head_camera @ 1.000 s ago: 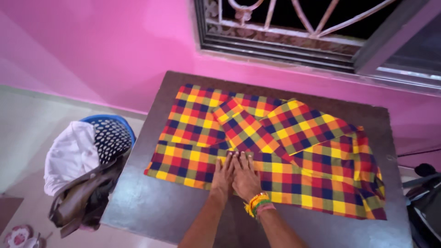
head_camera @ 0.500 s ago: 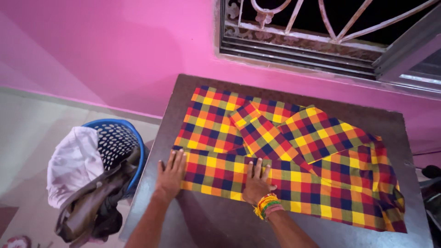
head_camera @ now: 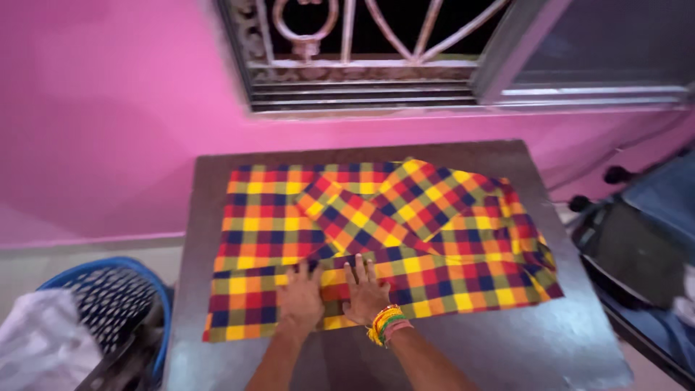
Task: The person takes a plaid shirt from a laundry basket, spreads it across a table, and folds the sleeves and body into a rectangle before placing it inside a suitcase.
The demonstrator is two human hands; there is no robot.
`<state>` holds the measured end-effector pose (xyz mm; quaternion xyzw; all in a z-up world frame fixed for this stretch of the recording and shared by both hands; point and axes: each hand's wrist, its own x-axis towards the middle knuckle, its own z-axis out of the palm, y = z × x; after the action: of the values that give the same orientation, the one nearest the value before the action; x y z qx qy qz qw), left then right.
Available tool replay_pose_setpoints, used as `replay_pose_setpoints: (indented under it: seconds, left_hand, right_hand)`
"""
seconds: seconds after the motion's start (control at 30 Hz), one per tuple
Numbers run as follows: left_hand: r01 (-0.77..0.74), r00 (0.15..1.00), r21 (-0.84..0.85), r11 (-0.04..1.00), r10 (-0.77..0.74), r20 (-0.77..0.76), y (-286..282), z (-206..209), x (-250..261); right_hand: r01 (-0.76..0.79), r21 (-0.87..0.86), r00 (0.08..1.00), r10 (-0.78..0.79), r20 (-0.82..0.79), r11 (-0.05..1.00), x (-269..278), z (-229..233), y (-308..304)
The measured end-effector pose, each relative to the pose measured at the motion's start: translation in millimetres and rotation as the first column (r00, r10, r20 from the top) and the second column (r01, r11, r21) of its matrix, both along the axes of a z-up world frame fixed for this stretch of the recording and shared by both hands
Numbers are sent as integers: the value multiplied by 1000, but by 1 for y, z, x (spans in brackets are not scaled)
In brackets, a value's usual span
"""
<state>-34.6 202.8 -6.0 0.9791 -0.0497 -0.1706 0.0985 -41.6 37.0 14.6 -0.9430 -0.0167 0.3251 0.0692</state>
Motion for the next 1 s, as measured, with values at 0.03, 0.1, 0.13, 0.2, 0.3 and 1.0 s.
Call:
replay_pose_setpoints:
  seconds: [0.03,0.1,0.13,0.2,0.3,1.0]
  left_hand:
    - [21,1000,-4,1000,-21,2,-2,3,3]
    - [-38,996,-1,999,38,-86,1,9,13]
    - [-26,997,-3,1000,25,-80,-1,10,19]
    - [-58,994,31,998,60,-87,-6,9,23]
    - [-49,983,99,994,65,-172,-14,4,31]
    - [43,999,256,966,-44,1,-107,17,173]
  right_hand:
    - [-4,10,1000,4,29,1000,-4,-3,-10]
    - [38,-20,995,-36,88,999,-8,-8,-39]
    - [62,-44,988,-55,144,997,-8,-10,-56]
    - [104,-18,989,-102,111,994,-6,-9,-96]
    - [99,8,992,-99,77,995,-11,-9,-135]
    - [267,256,880,-344,329,929,153,-32,-335]
